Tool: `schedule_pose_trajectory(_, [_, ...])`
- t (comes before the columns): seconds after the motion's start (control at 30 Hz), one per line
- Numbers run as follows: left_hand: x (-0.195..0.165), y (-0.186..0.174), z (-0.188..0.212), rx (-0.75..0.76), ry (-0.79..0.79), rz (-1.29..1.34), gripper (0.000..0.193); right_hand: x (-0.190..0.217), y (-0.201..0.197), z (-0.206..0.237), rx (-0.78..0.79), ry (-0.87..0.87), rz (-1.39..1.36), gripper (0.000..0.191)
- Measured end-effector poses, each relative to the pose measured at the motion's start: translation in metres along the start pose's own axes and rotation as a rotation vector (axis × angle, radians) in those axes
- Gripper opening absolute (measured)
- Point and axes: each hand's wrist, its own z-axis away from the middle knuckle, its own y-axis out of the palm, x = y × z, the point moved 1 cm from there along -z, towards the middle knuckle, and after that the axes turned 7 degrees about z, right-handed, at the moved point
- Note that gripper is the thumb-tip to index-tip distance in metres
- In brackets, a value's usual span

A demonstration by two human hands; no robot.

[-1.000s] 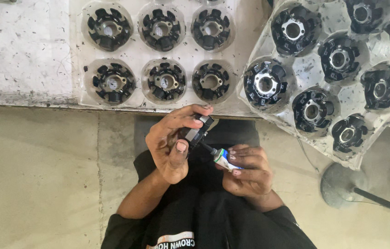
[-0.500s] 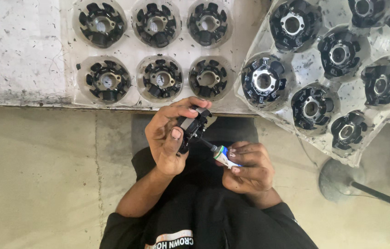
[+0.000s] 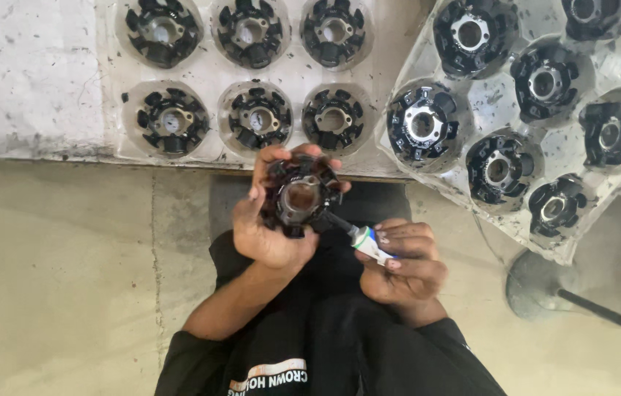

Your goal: The person applies a dark sealant from a small tube to the inner surfaces of multiple circular metal parts. They pick each part from a tray, apply the sealant, and place it back. The person briefly wipes the tube tip with a cloth before continuing.

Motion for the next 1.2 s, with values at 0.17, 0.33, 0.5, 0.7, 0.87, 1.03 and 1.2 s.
schedule_pose_trajectory(0.17, [0.017,-0.007,-0.011,-0.060,0.020,0.108,0.045,-0.015,0.008,0.001,-0.231,-0.005,-0.081,0.046])
schedule_pose_trajectory(0.33, [0.027,-0.013,-0.022,-0.111,0.024,0.182,0.042,-0.025,0.007,0.003,-0.318,0.008,-0.161,0.044])
schedule_pose_trajectory(0.5, [0.035,-0.014,-0.032,-0.093,0.018,0.253,0.036,-0.038,0.003,0.001,-0.340,0.032,-0.151,0.046])
schedule_pose_trajectory(0.7, [0.041,-0.014,-0.044,-0.087,0.000,0.291,0.034,-0.049,0.001,-0.005,-0.330,0.012,-0.201,0.047])
schedule_pose_trajectory(0.87, [0.040,-0.002,-0.045,-0.101,0.002,0.303,0.035,-0.038,0.003,-0.020,-0.326,0.008,-0.173,0.047])
schedule_pose_trajectory(1.03, [0.030,0.018,-0.030,-0.154,0.012,0.247,0.042,-0.007,-0.002,-0.038,-0.150,-0.006,0.067,0.049])
schedule_pose_trajectory(1.2, [0.014,0.027,-0.009,-0.232,-0.022,0.242,0.044,0.012,0.004,-0.037,-0.115,-0.058,0.014,0.049])
